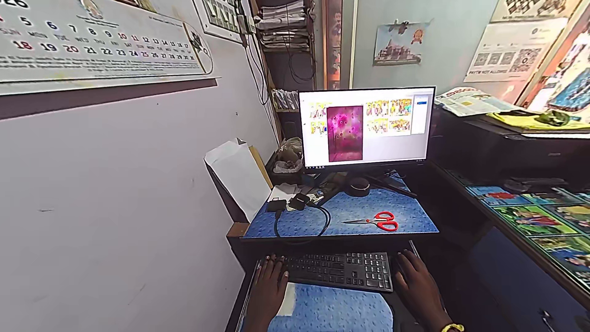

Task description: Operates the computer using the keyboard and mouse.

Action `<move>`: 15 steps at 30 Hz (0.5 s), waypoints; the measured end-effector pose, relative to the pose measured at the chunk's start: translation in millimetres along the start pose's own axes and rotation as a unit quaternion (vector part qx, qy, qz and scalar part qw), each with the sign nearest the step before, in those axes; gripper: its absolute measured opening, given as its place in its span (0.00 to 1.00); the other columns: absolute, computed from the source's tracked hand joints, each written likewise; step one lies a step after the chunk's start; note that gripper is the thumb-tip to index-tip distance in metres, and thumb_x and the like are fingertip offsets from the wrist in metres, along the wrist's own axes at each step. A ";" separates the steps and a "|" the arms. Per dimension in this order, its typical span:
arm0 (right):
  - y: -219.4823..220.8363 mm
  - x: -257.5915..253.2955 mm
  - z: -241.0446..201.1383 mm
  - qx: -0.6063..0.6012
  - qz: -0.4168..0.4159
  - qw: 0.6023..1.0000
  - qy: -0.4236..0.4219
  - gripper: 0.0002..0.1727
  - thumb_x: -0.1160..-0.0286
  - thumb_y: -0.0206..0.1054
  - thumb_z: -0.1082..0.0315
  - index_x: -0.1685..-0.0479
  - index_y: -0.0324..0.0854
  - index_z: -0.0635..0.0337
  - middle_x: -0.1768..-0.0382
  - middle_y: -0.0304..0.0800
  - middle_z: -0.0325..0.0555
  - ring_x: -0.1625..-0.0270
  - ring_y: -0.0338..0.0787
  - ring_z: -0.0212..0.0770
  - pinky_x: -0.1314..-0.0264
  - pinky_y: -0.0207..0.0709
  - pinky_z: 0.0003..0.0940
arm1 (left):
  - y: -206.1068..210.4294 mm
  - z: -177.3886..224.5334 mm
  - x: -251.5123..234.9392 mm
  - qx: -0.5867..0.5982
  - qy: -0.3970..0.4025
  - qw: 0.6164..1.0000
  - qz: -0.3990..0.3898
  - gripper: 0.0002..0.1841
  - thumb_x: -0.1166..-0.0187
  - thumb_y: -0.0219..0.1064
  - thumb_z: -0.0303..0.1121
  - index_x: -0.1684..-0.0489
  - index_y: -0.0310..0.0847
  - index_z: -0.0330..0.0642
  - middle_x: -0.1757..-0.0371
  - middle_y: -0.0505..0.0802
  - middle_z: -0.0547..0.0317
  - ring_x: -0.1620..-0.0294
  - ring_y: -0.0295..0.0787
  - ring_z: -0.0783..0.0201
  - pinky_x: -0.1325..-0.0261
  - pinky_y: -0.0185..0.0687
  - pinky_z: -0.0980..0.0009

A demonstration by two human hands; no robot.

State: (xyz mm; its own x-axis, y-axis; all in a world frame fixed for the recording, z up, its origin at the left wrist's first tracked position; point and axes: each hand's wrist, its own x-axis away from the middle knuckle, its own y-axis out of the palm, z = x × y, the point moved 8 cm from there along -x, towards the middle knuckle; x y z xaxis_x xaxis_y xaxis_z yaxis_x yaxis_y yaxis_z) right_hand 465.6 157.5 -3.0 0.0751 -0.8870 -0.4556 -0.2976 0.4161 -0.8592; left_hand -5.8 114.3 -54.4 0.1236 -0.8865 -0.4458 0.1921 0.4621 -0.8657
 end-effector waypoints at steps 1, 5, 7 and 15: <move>0.2 0.0 0.1 0.002 -0.002 1.000 0.003 0.29 0.29 0.57 0.50 0.30 0.86 0.49 0.22 0.80 0.50 0.18 0.77 0.52 0.18 0.72 0.53 | -0.5 0.4 -0.4 0.000 0.000 1.000 -0.002 0.35 0.14 0.37 0.59 0.23 0.81 0.52 0.13 0.75 0.49 0.11 0.65 0.47 0.10 0.54 0.46; -1.4 0.4 0.1 0.006 -0.007 1.000 0.013 0.29 0.28 0.57 0.49 0.30 0.86 0.48 0.21 0.80 0.49 0.17 0.76 0.51 0.17 0.71 0.51 | -1.7 1.1 -0.7 0.006 0.003 1.000 -0.009 0.34 0.14 0.38 0.59 0.22 0.80 0.52 0.13 0.74 0.48 0.11 0.65 0.46 0.10 0.54 0.44; -2.2 -0.2 1.0 0.005 -0.004 1.000 0.023 0.29 0.29 0.57 0.50 0.31 0.86 0.49 0.22 0.80 0.50 0.18 0.76 0.52 0.18 0.71 0.50 | -2.2 1.2 -0.4 0.009 0.005 1.000 -0.005 0.35 0.14 0.38 0.60 0.22 0.80 0.53 0.14 0.75 0.47 0.11 0.66 0.45 0.10 0.53 0.44; -1.6 -0.7 4.0 0.001 -0.026 0.999 0.041 0.28 0.27 0.59 0.49 0.29 0.85 0.47 0.19 0.77 0.48 0.16 0.74 0.51 0.18 0.72 0.51 | -2.7 2.2 0.0 0.020 0.011 1.000 -0.018 0.34 0.14 0.39 0.58 0.22 0.79 0.49 0.14 0.75 0.44 0.11 0.65 0.42 0.10 0.52 0.42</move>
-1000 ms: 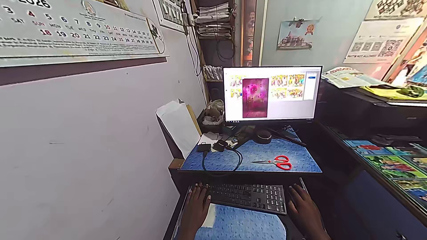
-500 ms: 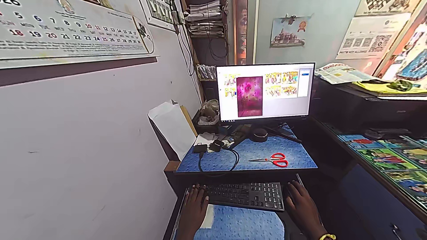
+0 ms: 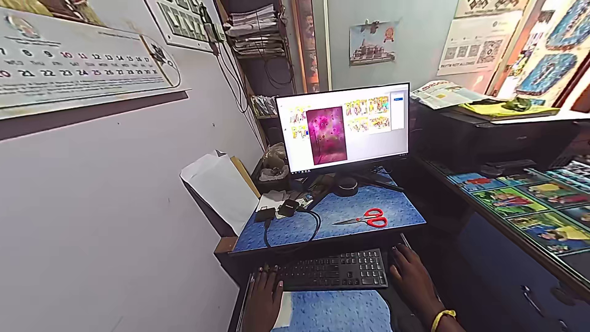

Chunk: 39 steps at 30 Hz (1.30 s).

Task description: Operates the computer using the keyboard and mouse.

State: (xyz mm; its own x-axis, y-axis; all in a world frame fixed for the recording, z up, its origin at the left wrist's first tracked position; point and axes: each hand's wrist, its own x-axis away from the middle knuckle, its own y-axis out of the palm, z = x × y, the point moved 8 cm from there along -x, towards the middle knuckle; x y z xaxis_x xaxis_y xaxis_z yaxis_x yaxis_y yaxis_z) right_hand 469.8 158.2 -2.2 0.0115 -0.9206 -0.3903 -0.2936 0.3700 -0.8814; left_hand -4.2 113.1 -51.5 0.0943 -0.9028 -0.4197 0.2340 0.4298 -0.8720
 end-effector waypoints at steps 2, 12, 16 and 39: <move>-0.9 0.0 -0.7 0.000 0.009 1.000 -0.004 0.28 0.28 0.60 0.51 0.30 0.86 0.49 0.21 0.78 0.50 0.17 0.75 0.52 0.20 0.73 0.51 | 1.0 -1.6 0.6 0.006 -0.012 1.000 -0.017 0.34 0.13 0.39 0.58 0.22 0.79 0.49 0.13 0.73 0.45 0.10 0.63 0.43 0.10 0.50 0.41; -2.2 0.4 -2.7 0.016 0.018 0.999 -0.029 0.29 0.30 0.57 0.49 0.33 0.88 0.48 0.23 0.81 0.48 0.21 0.79 0.51 0.22 0.74 0.51 | 2.8 -3.0 1.1 0.004 -0.008 1.000 -0.010 0.34 0.14 0.40 0.58 0.21 0.78 0.49 0.13 0.73 0.44 0.11 0.64 0.42 0.10 0.50 0.40; -1.2 -0.5 -2.1 0.018 0.015 0.999 -0.026 0.29 0.31 0.59 0.49 0.32 0.87 0.48 0.23 0.81 0.47 0.21 0.79 0.51 0.23 0.76 0.51 | 2.4 -2.4 1.0 0.005 -0.006 1.000 -0.008 0.34 0.14 0.40 0.58 0.21 0.78 0.48 0.14 0.74 0.44 0.11 0.64 0.42 0.10 0.50 0.41; 3.8 -1.5 2.4 0.003 0.015 1.000 -0.010 0.27 0.26 0.61 0.52 0.28 0.85 0.49 0.20 0.78 0.53 0.17 0.76 0.53 0.19 0.74 0.50 | 4.3 -3.7 0.8 -0.003 -0.001 1.000 -0.006 0.34 0.13 0.38 0.59 0.21 0.78 0.50 0.13 0.73 0.46 0.10 0.63 0.44 0.09 0.50 0.43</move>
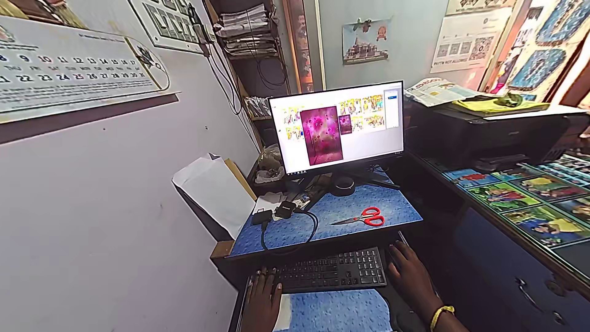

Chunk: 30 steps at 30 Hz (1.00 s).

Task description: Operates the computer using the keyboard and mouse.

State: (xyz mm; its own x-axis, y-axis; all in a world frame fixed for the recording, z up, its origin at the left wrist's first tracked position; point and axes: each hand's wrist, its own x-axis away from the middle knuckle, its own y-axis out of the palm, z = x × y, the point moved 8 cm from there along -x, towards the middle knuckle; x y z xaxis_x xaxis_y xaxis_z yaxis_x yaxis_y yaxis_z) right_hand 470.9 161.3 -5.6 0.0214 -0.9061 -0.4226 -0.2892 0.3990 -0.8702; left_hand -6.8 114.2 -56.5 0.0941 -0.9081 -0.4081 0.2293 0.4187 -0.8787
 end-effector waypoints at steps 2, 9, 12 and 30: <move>0.2 0.4 0.0 0.000 0.000 1.000 -0.002 0.27 0.25 0.61 0.52 0.28 0.84 0.49 0.20 0.78 0.52 0.17 0.76 0.52 0.19 0.74 0.49 | 0.7 0.0 0.1 -0.003 0.003 1.000 0.004 0.35 0.13 0.38 0.59 0.21 0.78 0.49 0.13 0.73 0.45 0.10 0.63 0.43 0.10 0.50 0.43; 0.8 0.2 0.8 0.002 -0.008 1.000 0.003 0.28 0.26 0.60 0.51 0.26 0.83 0.48 0.19 0.76 0.51 0.16 0.75 0.52 0.19 0.73 0.49 | -0.1 -0.1 0.7 -0.004 0.006 1.000 0.009 0.35 0.13 0.38 0.59 0.21 0.78 0.50 0.13 0.73 0.46 0.10 0.63 0.44 0.10 0.50 0.43; 1.5 0.3 0.8 0.007 -0.005 1.000 0.001 0.29 0.26 0.59 0.50 0.25 0.82 0.47 0.19 0.76 0.50 0.16 0.74 0.51 0.18 0.72 0.48 | 1.4 -0.4 0.9 -0.001 0.006 1.000 0.008 0.35 0.13 0.38 0.59 0.21 0.78 0.49 0.13 0.73 0.45 0.10 0.63 0.43 0.10 0.50 0.42; -0.2 -1.1 5.7 0.012 0.003 1.000 0.026 0.29 0.28 0.60 0.52 0.28 0.84 0.53 0.21 0.78 0.55 0.19 0.78 0.56 0.22 0.75 0.52 | -0.5 0.6 0.2 0.009 0.002 1.000 0.009 0.34 0.14 0.40 0.58 0.20 0.78 0.49 0.13 0.73 0.43 0.10 0.63 0.42 0.10 0.51 0.41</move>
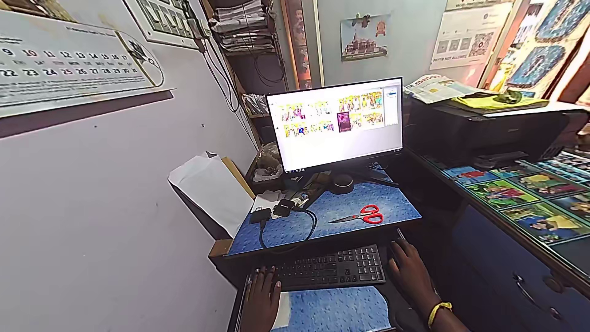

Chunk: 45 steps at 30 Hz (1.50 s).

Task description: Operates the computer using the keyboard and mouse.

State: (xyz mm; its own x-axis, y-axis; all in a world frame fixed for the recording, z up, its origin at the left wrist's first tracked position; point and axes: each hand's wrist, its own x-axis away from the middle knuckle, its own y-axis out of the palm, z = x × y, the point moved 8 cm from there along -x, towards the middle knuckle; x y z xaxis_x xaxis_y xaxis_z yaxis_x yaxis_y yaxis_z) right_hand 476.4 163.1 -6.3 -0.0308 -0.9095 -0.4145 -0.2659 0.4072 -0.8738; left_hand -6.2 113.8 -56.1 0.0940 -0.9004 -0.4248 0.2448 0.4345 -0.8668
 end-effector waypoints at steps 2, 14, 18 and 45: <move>-0.7 0.0 0.2 0.000 0.002 1.000 0.006 0.29 0.27 0.59 0.52 0.28 0.84 0.52 0.21 0.78 0.55 0.19 0.77 0.57 0.22 0.75 0.52 | -1.3 1.1 0.2 -0.001 0.001 1.000 0.000 0.34 0.14 0.40 0.57 0.21 0.78 0.48 0.14 0.73 0.42 0.11 0.64 0.41 0.10 0.51 0.40; -2.3 0.0 1.3 0.007 0.012 1.000 0.023 0.29 0.24 0.56 0.51 0.27 0.83 0.50 0.20 0.78 0.52 0.18 0.76 0.54 0.19 0.73 0.49 | -2.6 2.1 -1.1 -0.001 0.000 1.000 -0.014 0.34 0.14 0.40 0.57 0.22 0.79 0.46 0.14 0.74 0.41 0.11 0.64 0.41 0.11 0.52 0.41; -4.4 0.1 -0.3 -0.001 0.010 1.000 0.026 0.28 0.24 0.56 0.52 0.27 0.83 0.51 0.21 0.77 0.53 0.18 0.76 0.54 0.19 0.73 0.49 | -3.5 3.1 -0.6 -0.002 -0.002 1.000 -0.022 0.34 0.14 0.41 0.57 0.21 0.78 0.46 0.13 0.72 0.41 0.11 0.63 0.40 0.11 0.51 0.39; 0.6 -1.7 -0.3 -0.002 -0.014 1.000 0.000 0.32 0.29 0.62 0.52 0.22 0.79 0.52 0.20 0.78 0.50 0.19 0.78 0.56 0.21 0.73 0.52 | 0.5 -0.1 0.5 -0.008 0.004 1.000 -0.012 0.35 0.13 0.38 0.58 0.20 0.77 0.47 0.12 0.72 0.42 0.10 0.61 0.41 0.09 0.48 0.41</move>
State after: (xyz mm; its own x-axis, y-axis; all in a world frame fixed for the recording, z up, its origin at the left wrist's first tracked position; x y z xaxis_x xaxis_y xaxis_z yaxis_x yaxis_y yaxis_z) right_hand 476.0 164.9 -6.0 -0.0236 -0.9206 -0.3897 -0.2697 0.3812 -0.8843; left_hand -6.2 113.6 -56.8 0.0801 -0.9105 -0.4058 0.2311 0.4130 -0.8809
